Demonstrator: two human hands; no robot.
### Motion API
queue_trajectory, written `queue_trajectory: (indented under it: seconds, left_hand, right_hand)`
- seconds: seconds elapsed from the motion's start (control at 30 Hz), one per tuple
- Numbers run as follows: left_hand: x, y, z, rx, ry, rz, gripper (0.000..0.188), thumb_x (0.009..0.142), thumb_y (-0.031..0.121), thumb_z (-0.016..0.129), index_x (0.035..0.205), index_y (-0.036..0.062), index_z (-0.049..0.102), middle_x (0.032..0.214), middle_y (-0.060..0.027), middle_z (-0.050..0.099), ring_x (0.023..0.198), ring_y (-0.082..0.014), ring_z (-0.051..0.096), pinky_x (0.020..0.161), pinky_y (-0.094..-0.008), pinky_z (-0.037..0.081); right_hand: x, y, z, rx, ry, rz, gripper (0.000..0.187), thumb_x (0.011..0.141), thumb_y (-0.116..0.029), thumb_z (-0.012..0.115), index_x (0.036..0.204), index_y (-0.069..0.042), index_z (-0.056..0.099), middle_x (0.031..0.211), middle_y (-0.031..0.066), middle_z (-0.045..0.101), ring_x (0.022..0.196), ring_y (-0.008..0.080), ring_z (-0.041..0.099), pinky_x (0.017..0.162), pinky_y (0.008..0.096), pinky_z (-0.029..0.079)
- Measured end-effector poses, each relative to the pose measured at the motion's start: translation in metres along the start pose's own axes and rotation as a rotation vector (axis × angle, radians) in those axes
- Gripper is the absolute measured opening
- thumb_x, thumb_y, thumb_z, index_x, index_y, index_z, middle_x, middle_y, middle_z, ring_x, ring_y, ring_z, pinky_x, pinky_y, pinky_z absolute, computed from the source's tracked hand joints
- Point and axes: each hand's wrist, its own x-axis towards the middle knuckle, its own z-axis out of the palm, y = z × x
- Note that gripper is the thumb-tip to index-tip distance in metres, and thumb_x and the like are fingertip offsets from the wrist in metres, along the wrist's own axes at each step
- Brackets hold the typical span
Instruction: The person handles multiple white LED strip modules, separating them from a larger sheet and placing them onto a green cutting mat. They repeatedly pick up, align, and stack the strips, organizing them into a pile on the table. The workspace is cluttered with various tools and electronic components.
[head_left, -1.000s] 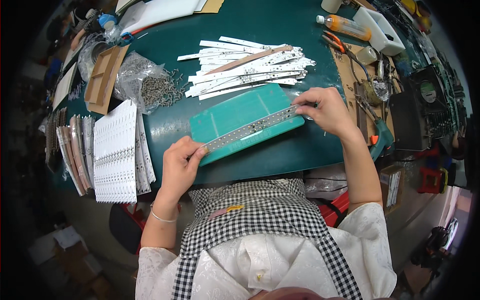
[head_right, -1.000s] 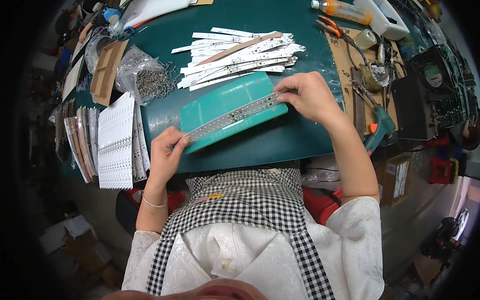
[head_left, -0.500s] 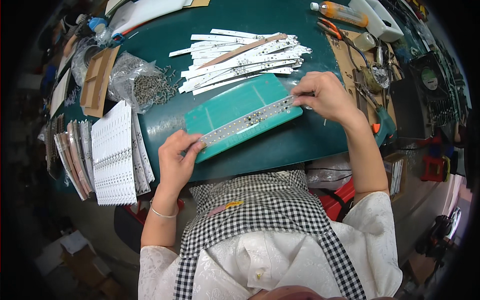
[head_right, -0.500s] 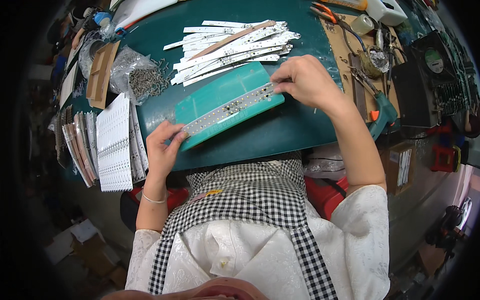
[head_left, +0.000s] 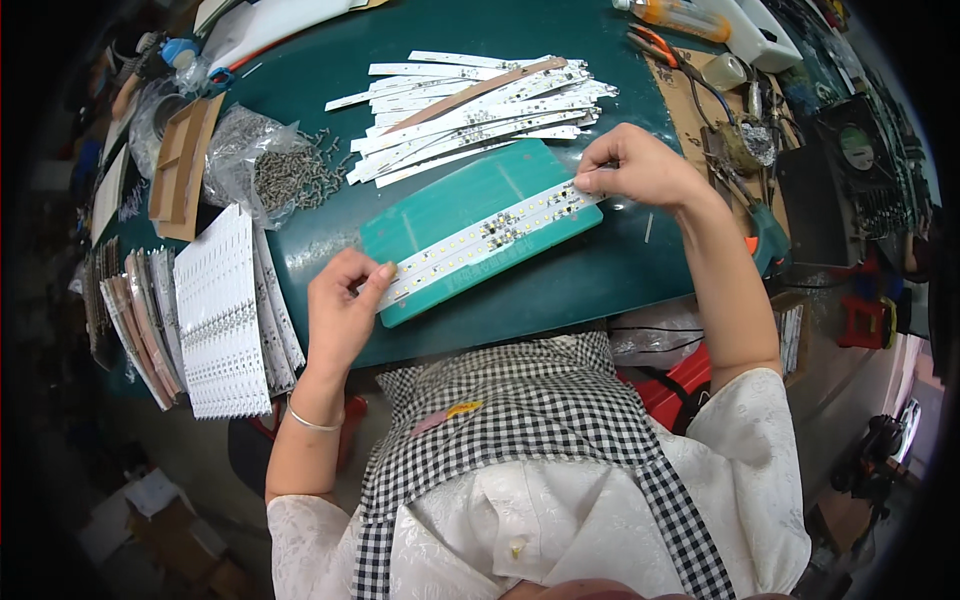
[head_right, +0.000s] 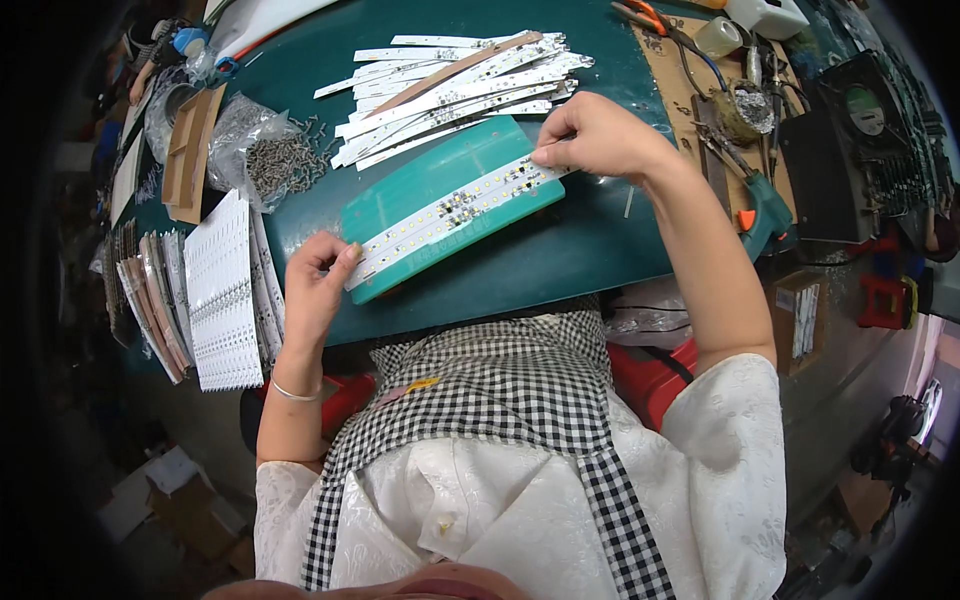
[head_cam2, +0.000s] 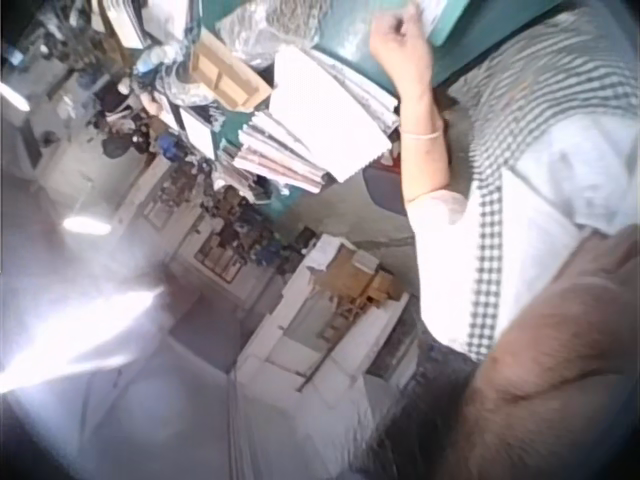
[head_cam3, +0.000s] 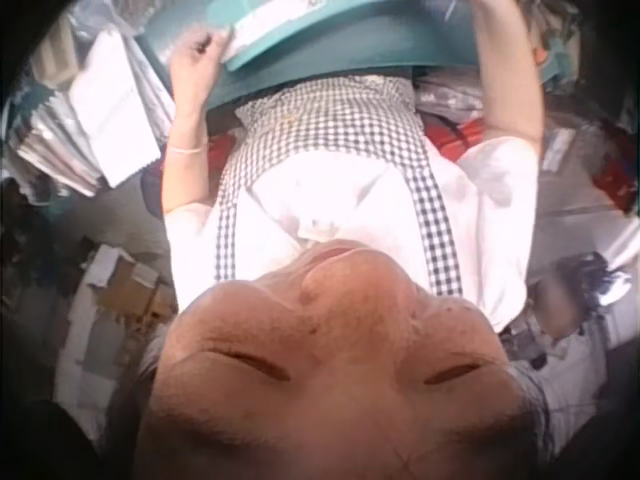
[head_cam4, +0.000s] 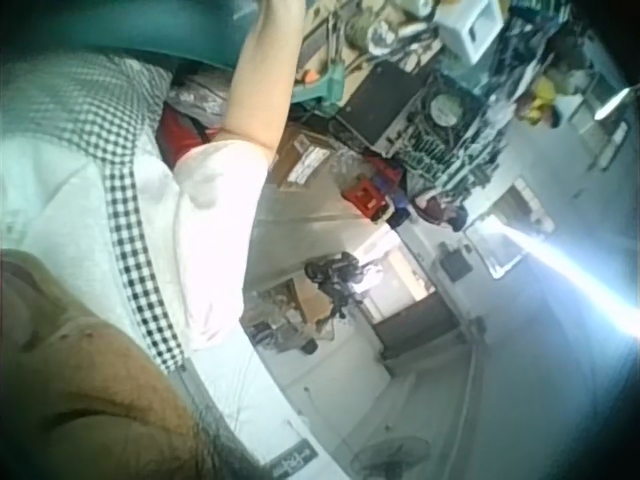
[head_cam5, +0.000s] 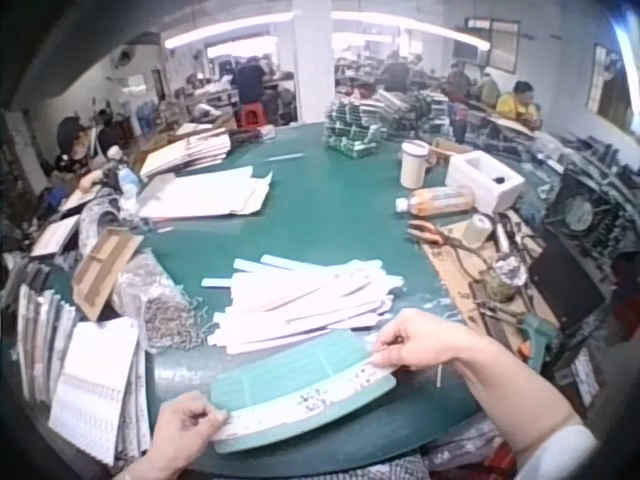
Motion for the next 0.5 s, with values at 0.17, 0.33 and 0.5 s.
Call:
queue_trajectory:
  seconds: [0.17,0.33,0.5]
  left_hand:
    - [0.014,-0.011,-0.006,-0.23,-0.209,-0.283,0.027,0.086,0.015,0.064,0.063,0.0033,0.056,0.067,0.0037,0.044,0.065,-0.0065,0.037,0.059,-0.0247,0.028]
    - [0.028,0.004,-0.011,-0.192,-0.326,-0.417,0.03,0.086,0.015,0.064,0.06,0.0031,0.054,0.063,0.0046,0.041,0.064,-0.0064,0.035,0.059,-0.0248,0.027]
    - [0.029,0.011,-0.012,-0.187,-0.31,-0.505,0.028,0.087,0.018,0.064,0.063,0.0046,0.06,0.063,0.0043,0.049,0.063,-0.0064,0.037,0.059,-0.0245,0.028]
  right_hand:
    - [0.01,0.0,0.001,0.272,-0.082,0.137,0.008,0.073,-0.008,0.069,0.07,0.0,0.069,0.06,0.0009,0.059,0.056,0.0071,0.049,0.054,0.0222,0.036]
    - [0.017,-0.001,0.005,0.116,-0.039,0.27,0.01,0.076,-0.012,0.068,0.072,-0.002,0.068,0.064,0.0011,0.061,0.06,0.0078,0.051,0.053,0.0231,0.037]
    - [0.008,-0.002,0.005,0.232,-0.106,0.291,0.015,0.083,-0.019,0.065,0.078,-0.005,0.065,0.07,0.0006,0.061,0.062,0.0072,0.053,0.05,0.0234,0.043]
